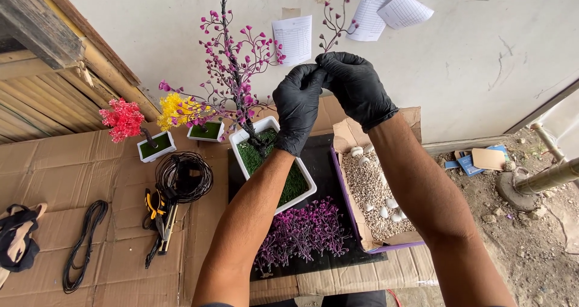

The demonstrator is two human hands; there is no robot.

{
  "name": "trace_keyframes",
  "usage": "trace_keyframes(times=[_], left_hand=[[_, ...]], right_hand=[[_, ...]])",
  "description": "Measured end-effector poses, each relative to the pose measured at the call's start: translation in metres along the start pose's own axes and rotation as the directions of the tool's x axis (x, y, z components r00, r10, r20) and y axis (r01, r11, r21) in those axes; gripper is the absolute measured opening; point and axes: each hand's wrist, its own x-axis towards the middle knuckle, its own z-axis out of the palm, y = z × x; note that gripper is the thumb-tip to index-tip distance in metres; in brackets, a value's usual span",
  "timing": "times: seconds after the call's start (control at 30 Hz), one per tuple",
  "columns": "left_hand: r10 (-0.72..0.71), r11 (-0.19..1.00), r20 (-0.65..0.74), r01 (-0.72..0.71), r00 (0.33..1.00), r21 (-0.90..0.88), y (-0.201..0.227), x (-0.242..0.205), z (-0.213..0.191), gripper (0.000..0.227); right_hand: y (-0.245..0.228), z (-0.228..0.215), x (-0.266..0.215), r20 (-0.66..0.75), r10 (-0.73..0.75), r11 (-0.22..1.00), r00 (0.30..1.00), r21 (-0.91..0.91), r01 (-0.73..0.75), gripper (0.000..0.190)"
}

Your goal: The person assembles a decorative artificial tree by attaching purple leafy branches to a black wire frame. They pick up individual branches from a pile on the table and insert them into the branches of the tree, which is planted in a white rectangular pot filled with green artificial moss. The person adjusts the placement of the leaves to create a full appearance.

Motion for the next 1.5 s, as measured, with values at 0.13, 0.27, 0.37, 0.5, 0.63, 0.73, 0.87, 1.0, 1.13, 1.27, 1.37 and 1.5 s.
trace_keyframes(times=[0.13,0.27,0.37,0.5,0.63,0.73,0.87,1.0,1.13,1.27,1.37,1.5], left_hand=[[0.021,1.000,-0.015,-0.021,1.000,-0.001,0.006,-0.005,-0.002,0.009],[0.047,0.999,-0.008,-0.047,0.999,-0.006,-0.007,-0.008,-0.004,0.015],[0.068,0.998,-0.009,-0.068,0.998,0.008,-0.009,-0.013,-0.007,0.019],[0.225,0.971,-0.017,-0.223,0.974,0.090,0.002,-0.023,-0.019,0.032],[0.250,0.962,0.018,-0.250,0.968,0.112,0.042,-0.051,-0.038,0.036],[0.328,0.935,0.118,-0.340,0.937,0.102,0.062,-0.077,-0.058,0.034],[0.346,0.932,0.203,-0.361,0.916,0.037,0.072,-0.130,-0.088,0.022],[0.293,0.953,0.334,-0.301,0.896,-0.031,0.073,-0.192,-0.137,0.019],[0.065,0.998,0.239,-0.062,0.969,-0.019,0.012,-0.269,-0.189,0.019],[-0.307,0.944,0.084,0.292,0.948,0.155,-0.012,-0.330,-0.258,0.014],[-0.420,0.869,-0.004,0.403,0.908,0.287,-0.022,-0.350,-0.293,0.018],[-0.514,0.773,-0.049,0.487,0.857,0.406,-0.018,-0.333,-0.304,0.012]], right_hand=[[-0.002,0.003,-0.003,0.007,-0.005,1.000,1.000,-0.019,0.005,0.014],[0.010,-0.008,0.011,-0.007,-0.031,0.999,1.000,-0.015,0.030,0.014],[0.014,-0.018,0.016,-0.038,-0.028,0.999,0.999,0.044,0.030,0.024],[-0.001,-0.029,-0.017,-0.098,0.002,0.996,0.995,0.084,0.006,0.035],[0.016,-0.053,-0.059,-0.137,0.032,0.994,0.990,0.110,-0.017,0.040],[0.050,-0.073,-0.090,-0.071,-0.038,0.999,0.997,0.023,0.039,0.036],[0.097,-0.091,-0.139,-0.184,0.158,0.984,0.970,0.109,-0.140,0.025],[0.108,-0.082,-0.219,-0.227,0.405,0.914,0.886,0.067,-0.400,0.028],[0.176,-0.121,-0.265,-0.162,0.384,0.923,0.909,0.031,-0.384,0.021],[0.201,-0.138,-0.316,-0.185,0.464,0.793,0.866,-0.349,-0.499,0.017],[0.233,-0.162,-0.337,-0.123,0.518,0.698,0.846,-0.512,-0.502,0.017],[0.262,-0.168,-0.339,-0.175,0.388,0.569,0.905,-0.727,-0.385,0.016]])
